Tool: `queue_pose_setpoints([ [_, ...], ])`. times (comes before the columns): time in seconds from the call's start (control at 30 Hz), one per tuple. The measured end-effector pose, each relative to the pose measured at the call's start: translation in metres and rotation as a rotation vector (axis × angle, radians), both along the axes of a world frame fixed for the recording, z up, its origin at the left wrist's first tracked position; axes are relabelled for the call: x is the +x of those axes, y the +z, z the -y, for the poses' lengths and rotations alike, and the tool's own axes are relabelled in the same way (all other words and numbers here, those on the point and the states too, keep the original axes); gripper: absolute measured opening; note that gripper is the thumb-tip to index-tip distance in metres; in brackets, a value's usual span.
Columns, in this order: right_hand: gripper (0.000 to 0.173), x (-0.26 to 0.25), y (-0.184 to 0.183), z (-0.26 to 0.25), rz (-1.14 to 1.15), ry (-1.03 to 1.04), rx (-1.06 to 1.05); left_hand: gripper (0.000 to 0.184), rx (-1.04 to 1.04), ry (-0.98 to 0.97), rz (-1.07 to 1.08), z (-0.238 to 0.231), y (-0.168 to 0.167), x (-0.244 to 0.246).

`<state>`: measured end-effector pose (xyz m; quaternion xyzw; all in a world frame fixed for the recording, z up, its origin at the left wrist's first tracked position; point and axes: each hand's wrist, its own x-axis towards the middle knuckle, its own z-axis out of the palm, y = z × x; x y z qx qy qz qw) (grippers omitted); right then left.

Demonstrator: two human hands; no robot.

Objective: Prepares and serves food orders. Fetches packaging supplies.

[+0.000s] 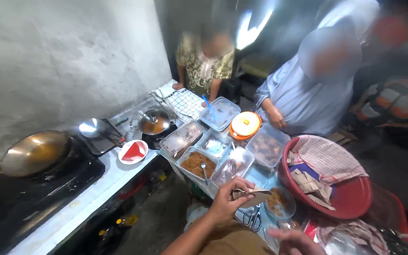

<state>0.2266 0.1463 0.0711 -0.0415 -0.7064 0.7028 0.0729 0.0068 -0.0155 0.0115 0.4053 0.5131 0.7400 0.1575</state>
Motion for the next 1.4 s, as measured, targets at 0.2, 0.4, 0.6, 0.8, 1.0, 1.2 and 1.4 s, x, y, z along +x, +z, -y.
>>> queue_pose_setpoints([
  [0.2,0.04,-0.067,-0.031,-0.003,-0.212,-0.422,0.48,0.024,-0.029,0.049,-0.01,0.001,0.0,0.007],
  [0.4,0.087,-0.084,-0.005,0.001,-0.145,-0.374,1.009,0.01,-0.033,-0.001,-0.081,0.003,-0.001,0.004],
  [0.6,0.084,-0.086,0.01,0.014,0.089,-0.229,1.199,0.011,-0.088,-0.079,-0.17,0.002,-0.003,0.006],
  [0.8,0.08,-0.084,0.008,0.023,0.272,-0.302,1.088,0.008,-0.01,-0.24,-0.112,-0.003,-0.008,-0.006],
  [1.0,0.109,-0.072,-0.013,0.023,0.348,-0.368,0.703,0.007,0.009,-0.409,0.153,-0.003,-0.025,-0.006],
  [1.2,0.102,-0.051,-0.047,0.026,0.319,-0.357,0.359,0.009,0.022,-0.432,0.383,-0.014,-0.048,0.01],
  [1.4,0.092,-0.046,-0.075,0.04,0.308,-0.507,-0.154,0.009,-0.111,-0.423,0.521,-0.02,-0.06,0.017],
])
